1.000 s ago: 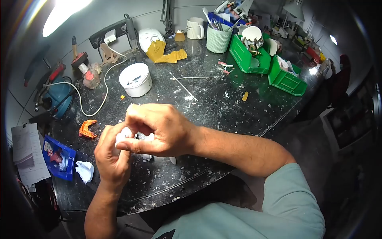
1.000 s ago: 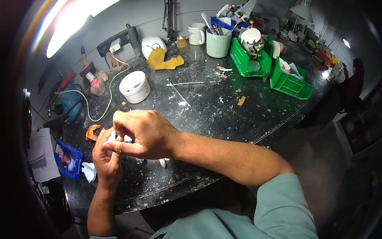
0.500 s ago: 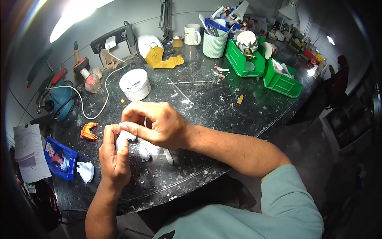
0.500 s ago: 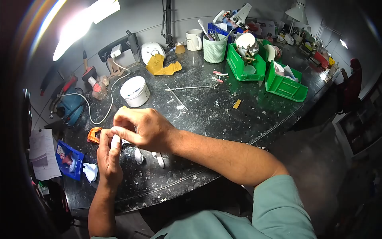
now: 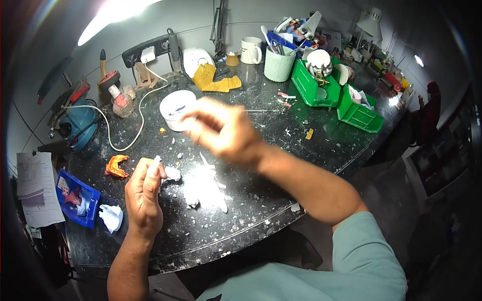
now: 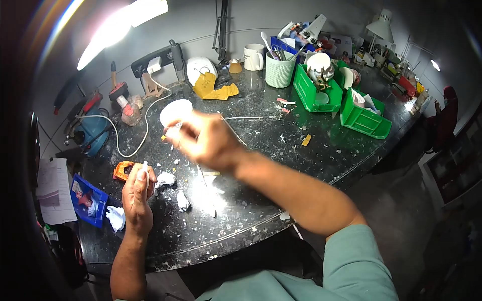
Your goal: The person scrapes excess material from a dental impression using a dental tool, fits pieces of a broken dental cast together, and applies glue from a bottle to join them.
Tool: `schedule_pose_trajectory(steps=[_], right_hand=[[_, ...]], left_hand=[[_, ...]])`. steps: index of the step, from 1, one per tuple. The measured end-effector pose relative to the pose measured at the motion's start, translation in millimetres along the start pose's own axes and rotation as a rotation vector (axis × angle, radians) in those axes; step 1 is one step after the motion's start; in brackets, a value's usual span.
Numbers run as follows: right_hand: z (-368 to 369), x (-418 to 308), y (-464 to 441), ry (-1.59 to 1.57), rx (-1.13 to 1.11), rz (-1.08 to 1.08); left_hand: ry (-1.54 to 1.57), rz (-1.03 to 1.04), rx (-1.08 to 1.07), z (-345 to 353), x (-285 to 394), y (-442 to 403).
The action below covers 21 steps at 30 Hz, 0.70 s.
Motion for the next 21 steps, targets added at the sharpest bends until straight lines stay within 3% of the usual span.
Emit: schedule_pose_trajectory(steps=[3, 6, 8, 9, 14, 18, 21], right_hand=[[-66, 44, -64, 0.145, 0.13, 0.113], [-169, 109, -151, 0.617, 0.231, 0.157], [-226, 153, -197, 1.054, 0.209, 0.048], [-239, 173, -207, 1.127, 0.113, 0.088], [-248, 238, -213, 1.235, -0.256, 0.242], [-234, 213, -216, 1.3, -0.271, 0.151], [-244, 209, -233, 1.317, -0.142, 0.139]], left_hand=[[-0.006, 0.066, 0.009, 1, 6, -2], [-0.038, 0.068, 0.002, -3, 6, -4], [-0.042, 0.052, 0.005, -6, 2, -6], [-0.047, 0.039, 0.003, -9, 1, -6], [-0.099, -0.023, -0.017, -12, -10, -8], [-0.105, -0.034, -0.007, -6, -15, -8], [-0.115, -0.048, -0.033, -9, -14, -8]])
Point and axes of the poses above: each hand's wrist, its own y-axis away from the middle knuckle, its own z-axis out of the palm, x = y × z, the point moved 9 cm from there along -y, towards the middle knuckle, and after that the axes turned 12 degrees about x, right-handed, at the moved point
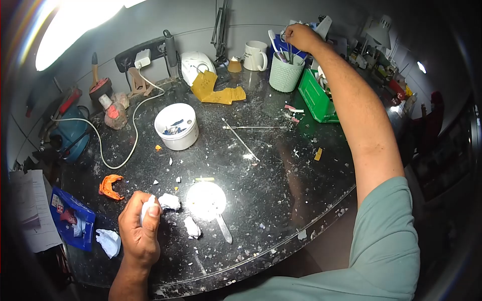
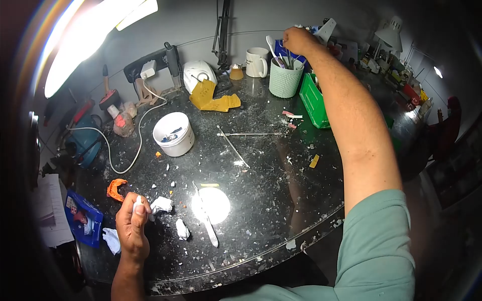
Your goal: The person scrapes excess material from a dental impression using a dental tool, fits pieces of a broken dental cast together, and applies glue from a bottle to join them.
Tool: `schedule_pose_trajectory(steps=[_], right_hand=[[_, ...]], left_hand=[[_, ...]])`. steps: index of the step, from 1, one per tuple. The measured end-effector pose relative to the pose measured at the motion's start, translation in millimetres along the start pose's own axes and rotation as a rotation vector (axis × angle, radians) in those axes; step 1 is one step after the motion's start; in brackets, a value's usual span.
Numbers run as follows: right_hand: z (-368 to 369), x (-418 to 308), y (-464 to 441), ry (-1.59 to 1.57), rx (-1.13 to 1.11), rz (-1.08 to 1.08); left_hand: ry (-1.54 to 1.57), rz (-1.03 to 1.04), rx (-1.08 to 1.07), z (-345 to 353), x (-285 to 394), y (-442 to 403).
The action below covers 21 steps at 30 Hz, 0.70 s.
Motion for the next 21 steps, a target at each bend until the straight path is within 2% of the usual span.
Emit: schedule_pose_trajectory(steps=[1, 2, 5, 9, 10, 11, 13, 17, 19, 21], right_hand=[[-8, 0, -2, 0.02, 0.022, 0.041], [-22, -7, 5, 0.057, 0.167, -0.011], [-51, -36, 22, 0.088, 0.321, -0.145], [-2, -39, 51, -0.168, -0.354, -0.102], [0, -43, 67, -0.112, -0.39, -0.072], [-2, -46, 79, -0.055, -0.419, -0.04], [5, -43, 79, -0.079, -0.334, -0.166], [8, -28, 71, -0.367, -0.373, 0.086], [10, -21, 66, -0.311, -0.362, 0.183], [23, -3, 44, 0.008, -0.256, 0.091]], left_hand=[[0.012, 0.005, 0.006, 1, 1, 0], [0.025, 0.012, 0.011, 2, 2, 0], [0.035, 0.023, 0.01, 4, 8, 1], [0.058, 0.068, 0.042, 0, 13, 0], [0.038, 0.019, 0.024, -5, 12, 0], [0.044, 0.048, 0.029, -5, 15, 0], [0.05, 0.106, 0.042, -5, 16, -1], [0.016, 0.212, 0.064, -9, 31, 0], [0.017, 0.226, 0.052, -14, 40, 1], [0.061, 0.245, 0.058, -15, 40, 1]])
Point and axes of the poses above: each hand's wrist, its own y-axis away from the middle knuckle, its own z-axis out of the palm, x = y × z, the point moved 9 cm from there along -y, towards the middle knuckle, and after that the axes turned 12 degrees about x, right-handed, at the moved point
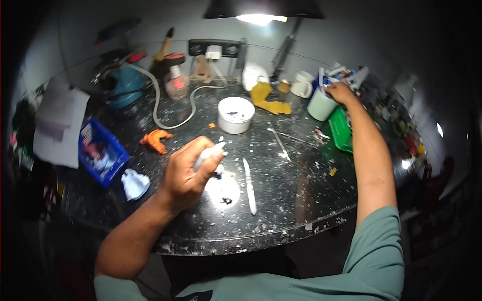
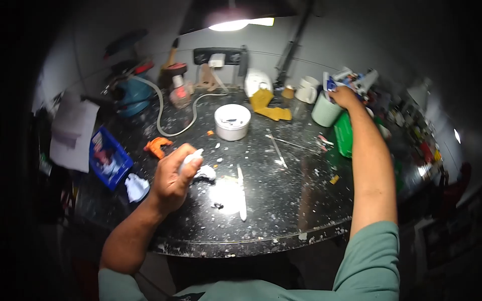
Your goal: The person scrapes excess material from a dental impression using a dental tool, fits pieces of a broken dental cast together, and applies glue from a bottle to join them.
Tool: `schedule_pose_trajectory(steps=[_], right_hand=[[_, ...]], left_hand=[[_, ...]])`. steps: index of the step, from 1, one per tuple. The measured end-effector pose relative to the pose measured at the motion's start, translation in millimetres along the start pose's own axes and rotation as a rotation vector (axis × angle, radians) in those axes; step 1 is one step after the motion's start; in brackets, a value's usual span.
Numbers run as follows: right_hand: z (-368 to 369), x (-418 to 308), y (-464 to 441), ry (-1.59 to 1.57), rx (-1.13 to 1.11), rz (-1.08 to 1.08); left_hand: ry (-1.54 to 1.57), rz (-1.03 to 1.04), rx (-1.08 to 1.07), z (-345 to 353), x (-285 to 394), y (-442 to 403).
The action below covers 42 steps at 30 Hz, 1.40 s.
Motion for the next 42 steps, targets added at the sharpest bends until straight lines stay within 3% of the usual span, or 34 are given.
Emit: schedule_pose_trajectory(steps=[2, 4, 7, 16, 17, 20, 23, 25, 27, 29, 30, 34, 38, 42], right_hand=[[12, 8, -22, 0.393, 0.074, -0.062], [22, 13, -22, 0.262, -0.084, 0.115], [28, 11, -22, 0.321, -0.276, 0.231], [43, 10, -6, 0.121, -0.616, 0.442], [37, 13, -7, 0.174, -0.589, 0.484], [41, 42, -9, 0.094, -0.805, 0.708], [7, 31, -16, -0.122, -0.47, 0.588], [6, 53, -54, -0.095, -0.365, 0.405], [-10, 28, -67, 0.22, -0.23, -0.01], [-10, 34, -72, 0.173, -0.151, 0.013], [-16, 20, -48, 0.062, -0.233, 0.114], [-26, 21, -39, -0.026, -0.267, 0.16], [-68, 18, -29, -0.1, -0.074, 0.255], [-92, 17, -16, -0.233, -0.035, 0.299]], left_hand=[[0.003, -0.029, -0.019, 0, 2, 0], [-0.035, 0.017, 0.001, -1, 0, -2], [-0.069, 0.021, 0.001, 0, -6, -1], [-0.107, 0.021, -0.025, -1, -9, -1], [-0.123, 0.023, -0.028, -1, -6, -1], [-0.092, 0.08, -0.026, 1, 2, 0], [-0.042, 0.143, 0.004, -1, 4, 1], [-0.053, 0.196, 0.039, -2, 3, 4], [-0.049, 0.199, 0.046, -5, 4, 4], [-0.019, 0.179, 0.039, -7, 6, 8], [0.001, 0.17, 0.017, -8, 7, 8], [0.0, 0.223, 0.066, -13, 12, 8], [0.003, 0.273, 0.079, -17, 19, 10], [0.0, 0.302, 0.116, -23, 25, 12]])
Point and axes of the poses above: each hand's wrist, its own y-axis away from the middle knuckle, its own z-axis out of the palm, x = y × z, the point moved 9 cm from there along -y, towards the middle knuckle, and after that the axes turned 12 degrees about x, right-handed, at the moved point
